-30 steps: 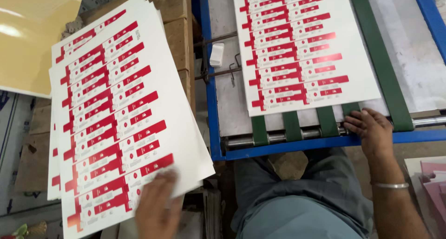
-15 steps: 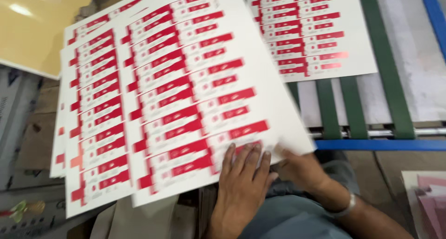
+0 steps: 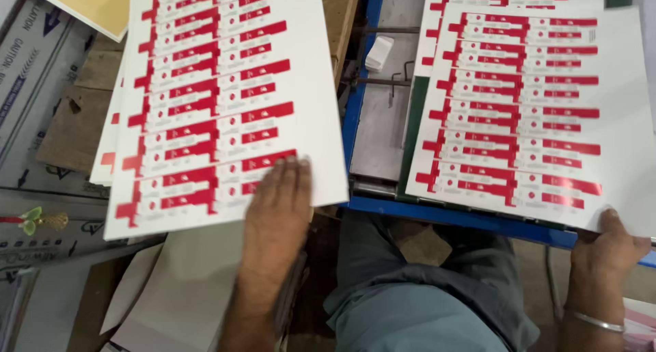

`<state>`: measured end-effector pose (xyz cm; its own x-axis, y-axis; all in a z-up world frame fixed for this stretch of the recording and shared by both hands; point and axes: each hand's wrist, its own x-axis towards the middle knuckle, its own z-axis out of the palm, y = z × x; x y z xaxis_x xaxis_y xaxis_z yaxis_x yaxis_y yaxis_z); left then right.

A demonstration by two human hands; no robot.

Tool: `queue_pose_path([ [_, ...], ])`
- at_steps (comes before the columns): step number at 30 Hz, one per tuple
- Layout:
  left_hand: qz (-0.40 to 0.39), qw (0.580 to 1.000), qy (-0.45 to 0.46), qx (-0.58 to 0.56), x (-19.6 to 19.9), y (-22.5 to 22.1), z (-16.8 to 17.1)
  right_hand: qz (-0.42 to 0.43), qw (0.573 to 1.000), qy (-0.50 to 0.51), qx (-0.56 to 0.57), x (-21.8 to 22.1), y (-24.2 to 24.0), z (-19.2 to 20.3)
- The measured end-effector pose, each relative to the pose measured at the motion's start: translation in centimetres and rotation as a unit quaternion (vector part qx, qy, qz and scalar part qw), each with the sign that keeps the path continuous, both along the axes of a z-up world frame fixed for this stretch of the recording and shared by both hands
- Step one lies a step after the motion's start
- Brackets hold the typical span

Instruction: The person repeatedly picks up sheets of printed paper from a stack on the left and places them onto a conveyor belt on the right. The sheets feature red and white patterns. The person maintains a rapid, repetitive rhythm, feeding the machine continuously.

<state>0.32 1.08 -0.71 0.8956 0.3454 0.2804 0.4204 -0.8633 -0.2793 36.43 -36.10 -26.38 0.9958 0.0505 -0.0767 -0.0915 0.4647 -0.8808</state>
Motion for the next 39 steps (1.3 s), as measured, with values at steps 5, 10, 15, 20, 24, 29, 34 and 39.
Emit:
queue_pose_path([
  [5,0.017,0.995,-0.081,-0.062,-2.6,0.9,0.0,-0.028,0.999,0.029,-0.018,-2.8,-3.8,-5.2],
  [10,0.017,0.991,-0.104,-0.078,-2.7,1.3,-0.4,-0.004,0.999,0.018,-0.027,-5.0,-5.6,-6.5],
  [15,0.020,0.993,-0.089,-0.081,-0.7,0.0,-0.6,-0.037,0.992,0.082,-0.085,-8.0,-5.1,-3.7],
  [20,-0.003,0.992,-0.085,-0.095,-0.6,-0.6,0.9,-0.047,0.995,0.066,-0.063,-8.2,-5.4,-5.8],
  [24,-0.001,0.994,-0.067,-0.087,-0.8,-0.4,0.7,-0.030,0.995,0.084,-0.045,-4.9,-3.2,-5.3],
  [29,0.022,0.990,-0.066,-0.125,-1.6,0.5,0.5,-0.037,0.998,0.023,-0.054,0.0,1.7,-4.4],
  [34,0.011,0.982,-0.060,-0.181,-2.0,0.9,2.2,-0.026,0.992,0.112,-0.043,2.7,4.0,-5.1],
  [39,0.014,0.967,-0.067,-0.244,-2.0,1.2,3.7,0.118,0.987,0.098,-0.037,2.5,2.7,-5.2],
])
